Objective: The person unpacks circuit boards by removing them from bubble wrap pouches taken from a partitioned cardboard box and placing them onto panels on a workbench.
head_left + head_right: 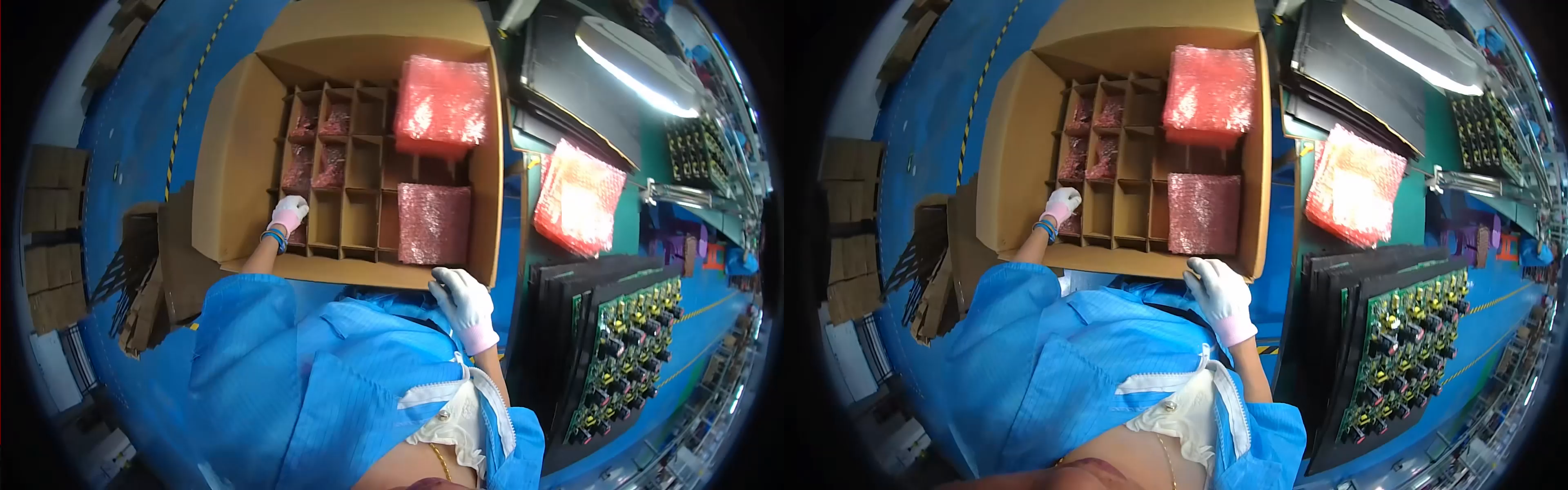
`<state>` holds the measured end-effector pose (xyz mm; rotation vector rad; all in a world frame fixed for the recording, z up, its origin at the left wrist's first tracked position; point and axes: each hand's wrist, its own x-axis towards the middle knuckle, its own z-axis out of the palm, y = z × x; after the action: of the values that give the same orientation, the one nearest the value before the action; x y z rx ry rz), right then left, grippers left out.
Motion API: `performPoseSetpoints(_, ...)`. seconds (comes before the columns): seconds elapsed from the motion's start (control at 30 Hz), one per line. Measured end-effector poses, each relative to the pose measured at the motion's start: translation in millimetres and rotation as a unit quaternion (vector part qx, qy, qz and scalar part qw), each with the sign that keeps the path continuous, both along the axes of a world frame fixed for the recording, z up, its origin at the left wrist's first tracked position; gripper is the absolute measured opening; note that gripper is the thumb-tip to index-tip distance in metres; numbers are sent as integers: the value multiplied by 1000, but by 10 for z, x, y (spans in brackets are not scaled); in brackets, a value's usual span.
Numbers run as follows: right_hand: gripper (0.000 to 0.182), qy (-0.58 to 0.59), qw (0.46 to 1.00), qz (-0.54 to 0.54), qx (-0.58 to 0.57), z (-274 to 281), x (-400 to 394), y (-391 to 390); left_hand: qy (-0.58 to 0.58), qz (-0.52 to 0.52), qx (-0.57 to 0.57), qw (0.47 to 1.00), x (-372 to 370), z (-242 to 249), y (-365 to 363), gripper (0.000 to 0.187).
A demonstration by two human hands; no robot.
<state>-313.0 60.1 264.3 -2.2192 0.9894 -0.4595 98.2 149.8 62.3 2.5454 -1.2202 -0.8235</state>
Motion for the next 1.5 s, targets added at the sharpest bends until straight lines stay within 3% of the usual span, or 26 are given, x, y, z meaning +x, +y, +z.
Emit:
performPoseSetpoints(0.07,18,9,1000,-1,13,0,59,-13,-11,-51,34,998,147,-153,80,21)
performPoseSetpoints(0.17,17,13,999,-27,32,21,47,-3,-121,70,-90,986,44,70,-189,20)
performPoseSetpoints(0.3,17,14,996,-67,53,24,6,53,-65,-48,-219,972,36,-35,-693,27)
performPoseSetpoints(0.37,17,21,994,-82,64,47,14,95,-61,-21,-83,994,-67,-80,-1013,45)
performPoseSetpoints(0.47,18,59,990,-83,95,130,-13,156,-63,-39,32,997,-45,-417,-1239,40)
performPoseSetpoints(0.57,18,73,985,-111,111,98,-113,230,-75,7,55,996,-173,-449,-1289,36)
performPoseSetpoints(0.73,18,53,982,-142,108,90,-168,272,-22,36,-82,996,-17,-302,-1020,27)
performPoseSetpoints(0.83,20,14,985,-133,109,3,-155,241,-14,-17,-179,984,139,-67,-906,25)
performPoseSetpoints(0.87,20,-9,985,-129,113,-23,-130,212,190,155,-162,956,-98,453,-916,21)
performPoseSetpoints(0.97,34,-95,962,-149,207,-150,-37,86,375,167,-257,875,-366,855,-801,17)
performPoseSetpoints(1.03,48,-174,920,-196,292,-303,73,-5,486,116,-311,809,-798,1251,-759,17)
performPoseSetpoints(1.1,56,-322,821,-210,422,-291,182,-104,631,100,-297,709,-1337,1569,-704,17)
performPoseSetpoints(1.17,56,-414,751,-170,485,-343,168,-167,666,39,-292,686,-1934,1957,-644,19)
performPoseSetpoints(1.2,56,-456,743,-134,471,-418,167,-181,714,25,-190,674,-2080,2028,-576,22)
performPoseSetpoints(1.23,59,-499,608,-172,593,-410,106,-163,751,10,-86,654,-2210,2108,-553,25)
performPoseSetpoints(1.3,68,-554,501,-66,661,-81,-269,-153,700,-134,-77,697,-2297,2365,-588,35)
performPoseSetpoints(1.37,78,-551,469,-171,669,159,-453,-68,592,-169,-254,746,-2360,2394,-638,40)
performPoseSetpoints(1.4,78,-567,427,-113,695,184,-588,-50,507,-133,-283,803,-2446,2462,-704,52)
performPoseSetpoints(1.43,78,-581,384,-53,716,203,-715,-40,473,-193,-304,804,-2478,2402,-820,57)
performPoseSetpoints(1.5,76,-608,346,-9,715,110,-732,22,442,-295,-299,793,-2713,2428,-976,58)
